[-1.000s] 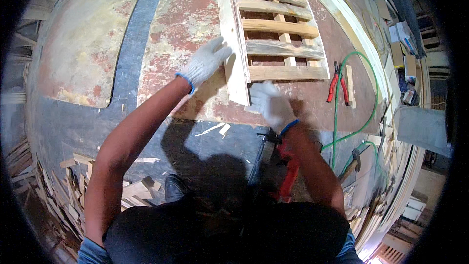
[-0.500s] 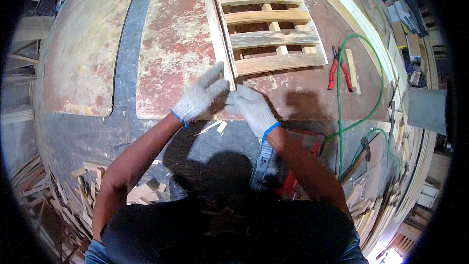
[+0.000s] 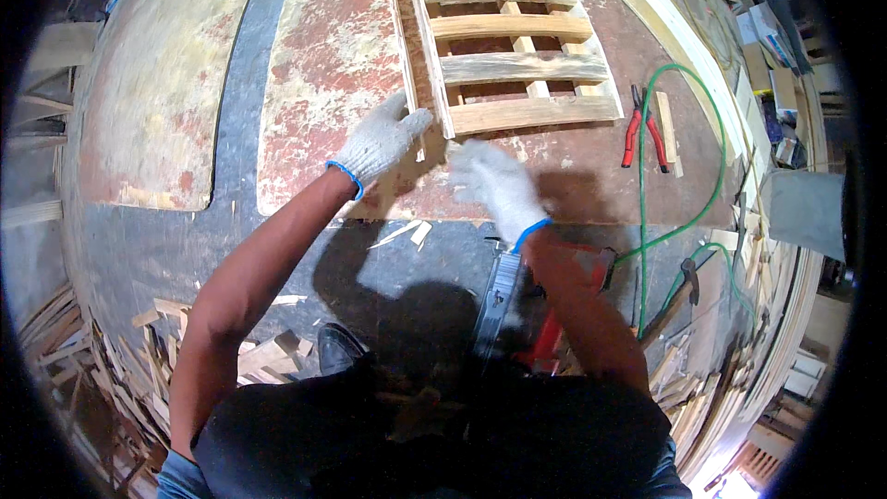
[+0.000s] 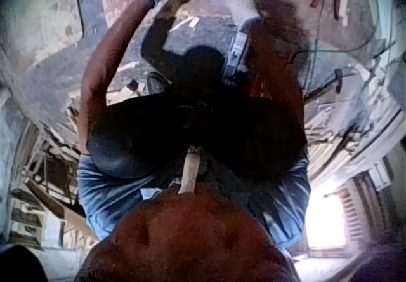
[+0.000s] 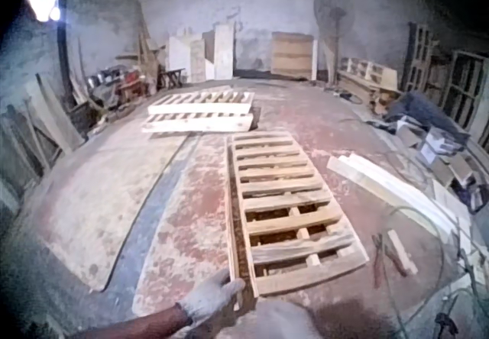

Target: The person assembles a rectangular wooden frame by nailing thin wooden slats to a base structure using a pneumatic nail gun. They repeatedly pick up slats from a pile on the floor, position them, and secure them with nails.

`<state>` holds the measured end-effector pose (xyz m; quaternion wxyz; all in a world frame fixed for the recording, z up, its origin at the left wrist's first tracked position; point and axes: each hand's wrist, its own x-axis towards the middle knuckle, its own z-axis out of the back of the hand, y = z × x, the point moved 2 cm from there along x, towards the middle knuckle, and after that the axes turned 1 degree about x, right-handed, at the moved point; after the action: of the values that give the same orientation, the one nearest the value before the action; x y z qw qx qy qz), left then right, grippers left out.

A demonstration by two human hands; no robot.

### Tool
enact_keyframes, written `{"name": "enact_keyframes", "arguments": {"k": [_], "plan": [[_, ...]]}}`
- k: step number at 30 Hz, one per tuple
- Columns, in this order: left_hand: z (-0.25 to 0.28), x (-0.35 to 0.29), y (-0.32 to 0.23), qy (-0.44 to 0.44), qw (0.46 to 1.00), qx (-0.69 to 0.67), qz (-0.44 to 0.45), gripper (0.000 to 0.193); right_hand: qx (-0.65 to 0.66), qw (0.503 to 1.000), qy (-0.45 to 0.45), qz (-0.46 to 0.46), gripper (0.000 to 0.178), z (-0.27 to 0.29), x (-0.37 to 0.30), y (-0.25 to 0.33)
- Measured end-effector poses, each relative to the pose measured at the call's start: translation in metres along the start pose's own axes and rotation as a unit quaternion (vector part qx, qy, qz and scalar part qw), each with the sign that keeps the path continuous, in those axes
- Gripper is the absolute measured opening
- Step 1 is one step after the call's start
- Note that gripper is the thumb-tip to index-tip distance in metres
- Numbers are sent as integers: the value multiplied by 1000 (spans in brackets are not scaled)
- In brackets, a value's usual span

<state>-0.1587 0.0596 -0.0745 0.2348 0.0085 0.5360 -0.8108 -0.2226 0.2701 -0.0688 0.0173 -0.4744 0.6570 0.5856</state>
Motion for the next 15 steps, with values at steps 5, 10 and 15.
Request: {"name": "enact_keyframes", "arguments": {"k": [5,10,15], "plan": [[-1,3,-5,20,999,23,24,53,-264,918,108,276,46,67,35,6],[6,-1,-13,24,990,120,71,54,-391,854,80,334,52,108,55,14],[-3,5,-25,50,987,124,84,53,5,979,-18,204,38,131,40,35]]}}
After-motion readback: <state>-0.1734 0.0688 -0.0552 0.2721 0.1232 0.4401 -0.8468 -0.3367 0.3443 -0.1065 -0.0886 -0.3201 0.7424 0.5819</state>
